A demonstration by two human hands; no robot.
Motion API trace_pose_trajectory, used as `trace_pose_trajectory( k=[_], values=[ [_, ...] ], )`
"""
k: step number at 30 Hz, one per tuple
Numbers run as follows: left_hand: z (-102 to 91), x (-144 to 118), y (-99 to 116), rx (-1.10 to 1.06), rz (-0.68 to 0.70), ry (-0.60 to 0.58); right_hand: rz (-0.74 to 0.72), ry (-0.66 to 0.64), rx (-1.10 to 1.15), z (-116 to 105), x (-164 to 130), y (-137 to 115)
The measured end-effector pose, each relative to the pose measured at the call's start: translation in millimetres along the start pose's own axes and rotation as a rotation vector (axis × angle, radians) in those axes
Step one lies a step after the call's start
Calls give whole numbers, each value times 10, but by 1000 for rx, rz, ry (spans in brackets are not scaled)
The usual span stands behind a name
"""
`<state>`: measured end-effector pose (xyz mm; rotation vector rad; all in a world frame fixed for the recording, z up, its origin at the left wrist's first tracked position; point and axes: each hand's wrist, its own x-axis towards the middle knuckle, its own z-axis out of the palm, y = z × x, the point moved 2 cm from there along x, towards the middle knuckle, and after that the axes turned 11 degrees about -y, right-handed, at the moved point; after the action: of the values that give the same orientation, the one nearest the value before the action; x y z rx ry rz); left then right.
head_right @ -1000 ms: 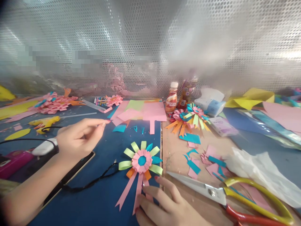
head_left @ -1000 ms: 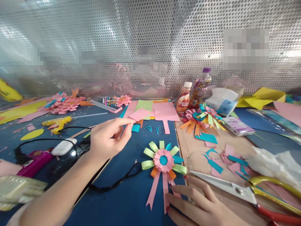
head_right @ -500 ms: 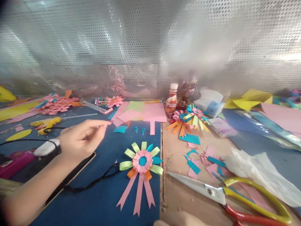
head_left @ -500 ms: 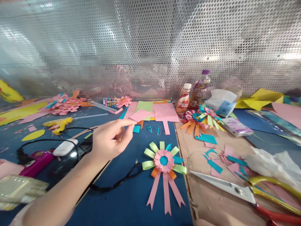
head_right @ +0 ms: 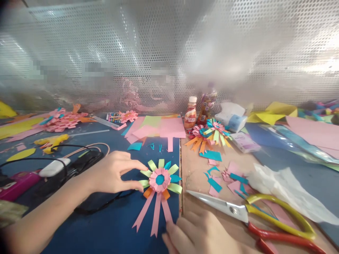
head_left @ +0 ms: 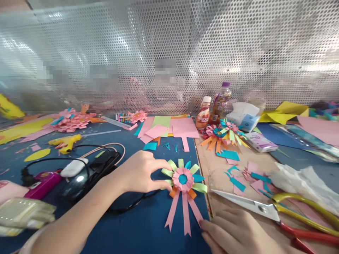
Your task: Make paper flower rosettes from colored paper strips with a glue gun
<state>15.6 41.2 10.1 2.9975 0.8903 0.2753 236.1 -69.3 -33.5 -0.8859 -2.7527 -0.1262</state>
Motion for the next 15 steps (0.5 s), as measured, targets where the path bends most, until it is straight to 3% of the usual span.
trace_pose_trajectory(
  k=[6, 15],
  values=[
    [88, 33, 64, 21, -49, -133, 23, -15, -53, 11, 48, 31],
    [138, -8, 246, -19, 157, -177, 38, -21, -6, 41, 62, 31]
  ],
)
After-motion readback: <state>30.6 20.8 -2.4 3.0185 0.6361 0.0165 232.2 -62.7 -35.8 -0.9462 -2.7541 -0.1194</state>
